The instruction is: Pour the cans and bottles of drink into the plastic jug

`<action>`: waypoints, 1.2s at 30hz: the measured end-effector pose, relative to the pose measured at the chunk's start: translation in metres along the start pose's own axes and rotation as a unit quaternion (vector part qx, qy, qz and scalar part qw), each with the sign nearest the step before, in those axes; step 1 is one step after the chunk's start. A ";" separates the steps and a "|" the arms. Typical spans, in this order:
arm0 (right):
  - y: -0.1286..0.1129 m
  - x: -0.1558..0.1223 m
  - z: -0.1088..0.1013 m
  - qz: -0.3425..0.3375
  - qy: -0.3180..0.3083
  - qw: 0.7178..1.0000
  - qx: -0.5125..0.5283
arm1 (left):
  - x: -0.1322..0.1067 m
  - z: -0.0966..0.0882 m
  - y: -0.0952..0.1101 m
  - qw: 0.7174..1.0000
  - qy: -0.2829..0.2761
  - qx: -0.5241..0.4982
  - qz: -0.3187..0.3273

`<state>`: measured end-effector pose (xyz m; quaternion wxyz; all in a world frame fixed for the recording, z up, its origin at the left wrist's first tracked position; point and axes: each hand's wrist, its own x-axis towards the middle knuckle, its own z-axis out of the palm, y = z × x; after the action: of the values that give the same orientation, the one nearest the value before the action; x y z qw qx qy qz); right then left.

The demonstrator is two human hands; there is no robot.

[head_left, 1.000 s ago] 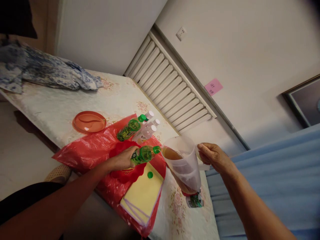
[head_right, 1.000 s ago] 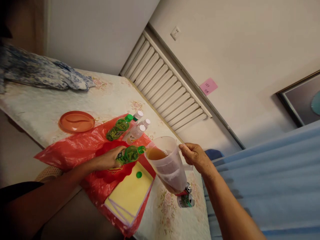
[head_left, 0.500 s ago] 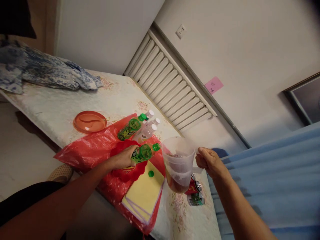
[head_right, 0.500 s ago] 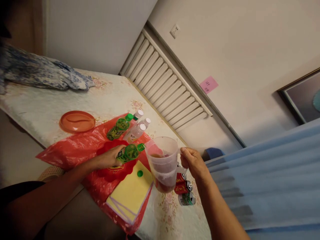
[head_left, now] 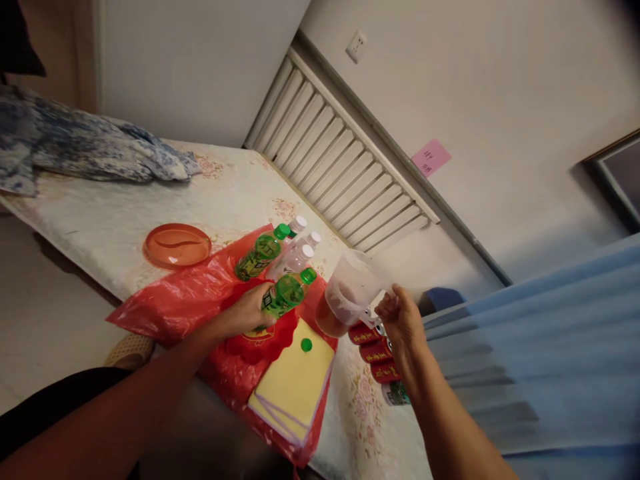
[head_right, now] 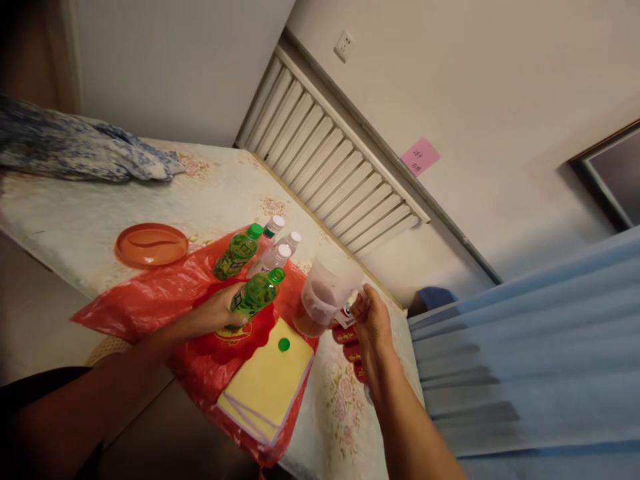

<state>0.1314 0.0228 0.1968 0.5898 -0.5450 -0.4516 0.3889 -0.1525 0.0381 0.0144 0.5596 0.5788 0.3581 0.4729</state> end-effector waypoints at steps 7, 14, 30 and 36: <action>0.011 -0.017 0.009 0.007 0.049 0.993 0.103 | -0.003 -0.011 0.014 1.000 0.028 -0.005 0.003; 0.022 -0.040 0.034 -0.006 0.013 0.990 0.143 | -0.011 -0.020 0.026 0.994 0.097 -0.001 0.044; 0.087 -0.066 0.102 0.000 -0.025 0.993 0.117 | -0.021 -0.035 0.042 0.942 0.323 0.066 0.055; 0.102 -0.076 0.110 -0.018 -0.008 0.995 0.099 | -0.023 -0.036 0.045 0.937 0.336 0.085 0.051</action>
<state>0.0077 -0.0072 0.0866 0.6440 -0.4724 -0.4255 0.4255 -0.1990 0.0224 0.0525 0.3306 0.4489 0.5338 0.6359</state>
